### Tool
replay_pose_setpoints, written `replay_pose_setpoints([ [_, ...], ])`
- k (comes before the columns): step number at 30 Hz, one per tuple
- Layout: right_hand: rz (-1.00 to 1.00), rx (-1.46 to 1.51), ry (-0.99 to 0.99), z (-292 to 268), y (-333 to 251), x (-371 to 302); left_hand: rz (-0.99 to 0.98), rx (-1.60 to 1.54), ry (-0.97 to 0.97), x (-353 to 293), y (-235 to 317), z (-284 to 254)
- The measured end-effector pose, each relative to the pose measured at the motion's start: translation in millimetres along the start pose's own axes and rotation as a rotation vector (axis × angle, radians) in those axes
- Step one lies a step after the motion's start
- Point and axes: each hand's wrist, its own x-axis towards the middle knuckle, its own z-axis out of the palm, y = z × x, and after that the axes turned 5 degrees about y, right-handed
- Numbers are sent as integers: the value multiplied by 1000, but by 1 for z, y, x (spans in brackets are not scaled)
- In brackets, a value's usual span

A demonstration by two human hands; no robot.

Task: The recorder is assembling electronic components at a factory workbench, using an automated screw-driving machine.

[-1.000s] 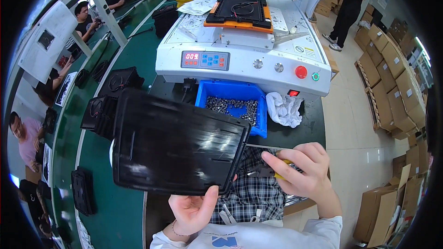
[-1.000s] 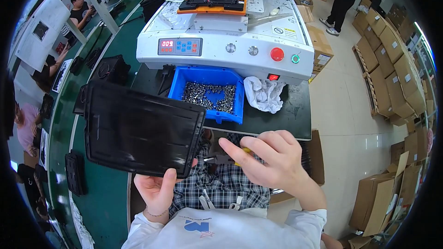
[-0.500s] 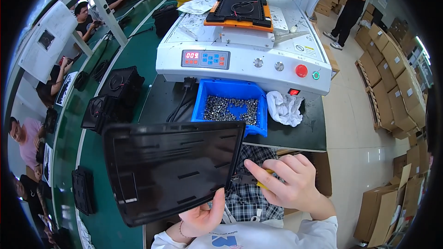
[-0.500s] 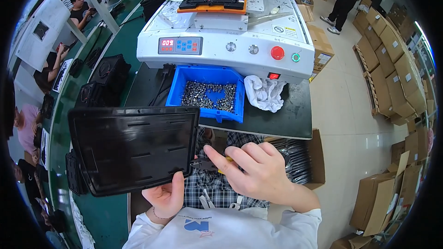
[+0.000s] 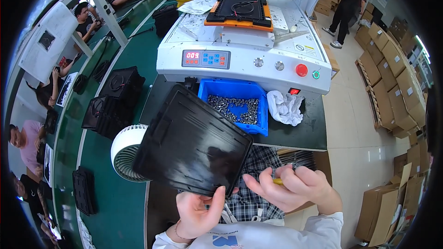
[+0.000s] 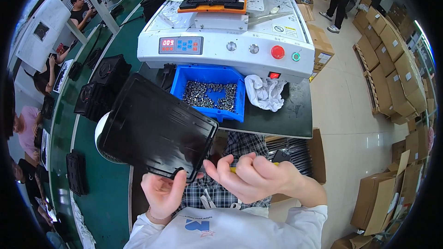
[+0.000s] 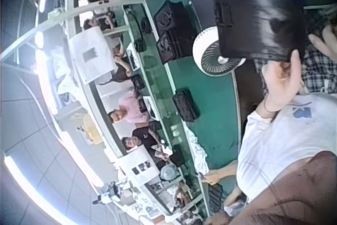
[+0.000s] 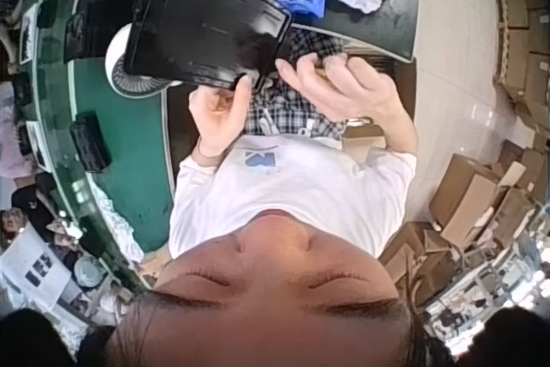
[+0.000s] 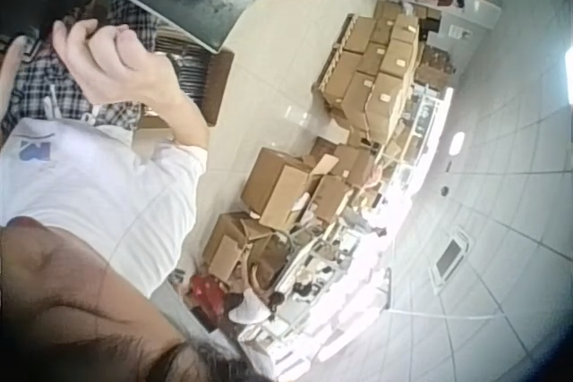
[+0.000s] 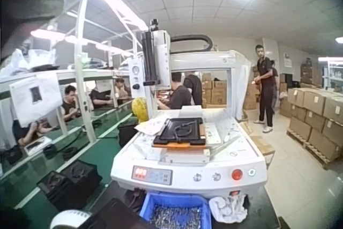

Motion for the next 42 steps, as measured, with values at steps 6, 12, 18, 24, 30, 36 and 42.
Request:
replay_pose_setpoints([
  [6, 274, 164, 23, -7, 4, -6, -362, -484, 153, 11, 5, -8],
  [12, 470, 290, -114, -3, -15, 0, -515, -855, -113, 6, 8, -2],
  [18, 525, 274, -135, -5, -17, -5, -431, -707, 68, 6, -2, -3],
  [24, 924, 782, -119, 2, -11, -14, -403, -723, -41, 7, -4, -5],
  [30, 1223, 1579, 117, 15, -23, -18, -420, -851, -225, 1, -11, -8],
  [36, 1380, 1566, 102, 16, -36, -12, -418, -1154, -173, -14, -45, 1],
  [42, 1239, 1460, 164, 23, -41, -4, -120, -739, 45, -29, -61, 29],
])
